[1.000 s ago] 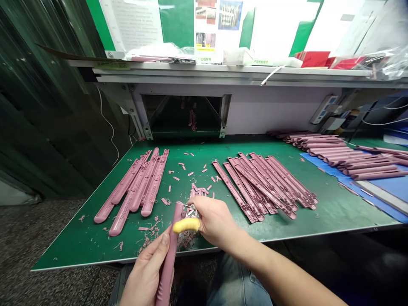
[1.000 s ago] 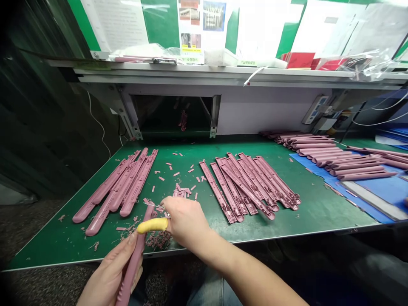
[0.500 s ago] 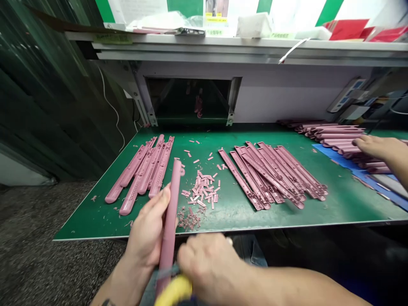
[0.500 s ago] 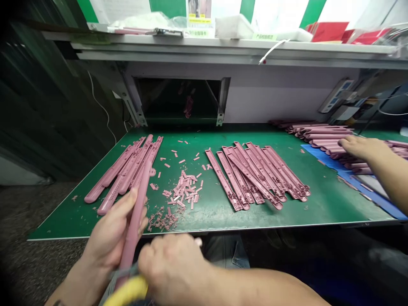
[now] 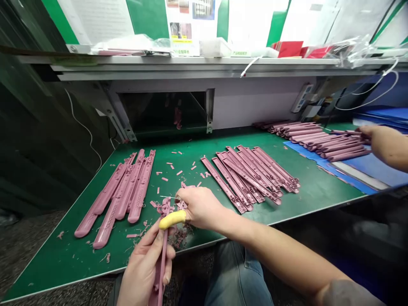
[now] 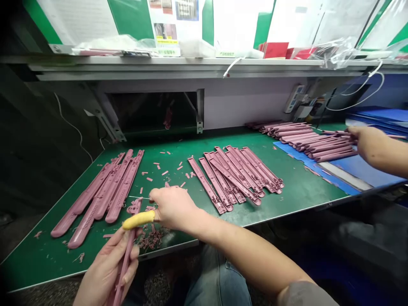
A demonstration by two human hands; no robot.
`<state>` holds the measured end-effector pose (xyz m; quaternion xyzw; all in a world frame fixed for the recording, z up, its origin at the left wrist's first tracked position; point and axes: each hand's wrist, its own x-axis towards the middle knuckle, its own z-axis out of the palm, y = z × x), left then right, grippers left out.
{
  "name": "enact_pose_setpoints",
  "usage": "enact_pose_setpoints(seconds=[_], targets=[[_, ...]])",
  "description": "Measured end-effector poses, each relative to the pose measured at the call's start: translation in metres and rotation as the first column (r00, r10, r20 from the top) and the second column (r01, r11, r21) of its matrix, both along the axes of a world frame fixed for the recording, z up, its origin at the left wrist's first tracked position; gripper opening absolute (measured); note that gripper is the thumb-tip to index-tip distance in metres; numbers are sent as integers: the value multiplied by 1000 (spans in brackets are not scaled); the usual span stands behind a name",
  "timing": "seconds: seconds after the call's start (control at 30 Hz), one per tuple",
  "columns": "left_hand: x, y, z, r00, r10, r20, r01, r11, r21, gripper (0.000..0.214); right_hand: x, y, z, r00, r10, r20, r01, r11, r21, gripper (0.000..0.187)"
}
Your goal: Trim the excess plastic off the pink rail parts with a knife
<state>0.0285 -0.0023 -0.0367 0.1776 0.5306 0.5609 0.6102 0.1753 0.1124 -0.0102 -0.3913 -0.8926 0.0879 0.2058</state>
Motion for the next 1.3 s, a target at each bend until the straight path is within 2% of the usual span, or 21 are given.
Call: enact_pose_setpoints(seconds=[0.1, 0.2, 0.3, 0.37, 0.43, 0.5, 0.53, 0.57, 0.63, 0.67, 0.73, 0.8, 0.93, 1.07, 1.17, 1.23, 1.3], targets=[[2, 2, 0, 996, 22, 84, -29, 996, 83, 37, -2, -1, 3, 997, 7, 74, -11, 999, 46, 49], [-1, 10, 2, 995, 41, 86, -54, 986, 159, 27, -4, -12, 4, 995, 26, 99, -32, 998, 60, 43], [-10, 29, 7, 992, 102, 73, -113, 978, 175, 22, -11, -51, -10, 983, 155, 98, -158, 987, 18, 32], [-19, 47, 13, 987, 133, 86, -149, 966, 212, 17, -13, -95, -29, 944, 315, 96, -314, 949, -24, 27], [-31, 62, 19, 980, 160, 117, -186, 946, 265, 12, -10, -137, -52, 864, 488, 124, -482, 873, -77, 20], [-39, 67, 24, 977, 157, 146, -194, 939, 285, 13, -4, -155, -70, 785, 616, 56, -610, 786, -98, 23], [-40, 65, 26, 978, 139, 156, -178, 946, 273, 13, 0, -150, -74, 796, 605, -4, -603, 792, -97, 24], [-39, 59, 25, 980, 111, 162, -150, 957, 248, 12, 2, -138, -74, 844, 530, -77, -536, 840, -92, 26], [-30, 42, 21, 984, 39, 172, -69, 983, 168, 19, 5, -98, -59, 934, 267, -236, -292, 953, -77, 37], [-24, 32, 17, 984, 6, 180, -30, 990, 134, 27, 5, -76, -46, 947, 123, -296, -150, 986, -70, 46], [-12, 12, 9, 975, -61, 216, 46, 996, 76, 30, 4, -41, -22, 944, -14, -329, 0, 999, -40, 54], [-5, -2, 4, 956, -110, 271, 104, 994, 36, 32, 2, -25, -7, 963, -53, -266, 50, 999, -17, 56], [-2, -11, 3, 936, -132, 326, 126, 991, 42, 41, -2, -33, -8, 987, -119, -111, 120, 993, 2, 53], [-1, -11, 8, 947, -114, 299, 112, 993, 23, 43, -3, -45, -12, 996, -78, -45, 80, 996, 35, 40], [-3, -7, 14, 972, -32, 235, 30, 999, 15, 36, 0, -46, -5, 996, 84, 10, -83, 995, -49, 38], [-9, -1, 18, 968, 28, 248, -31, 999, 9, 32, 5, -47, 2, 971, 238, -35, -241, 957, -163, 33], [-19, 7, 24, 939, 10, 343, -12, 1000, 3, 33, 12, -51, 8, 934, 309, -179, -348, 899, -265, 21]])
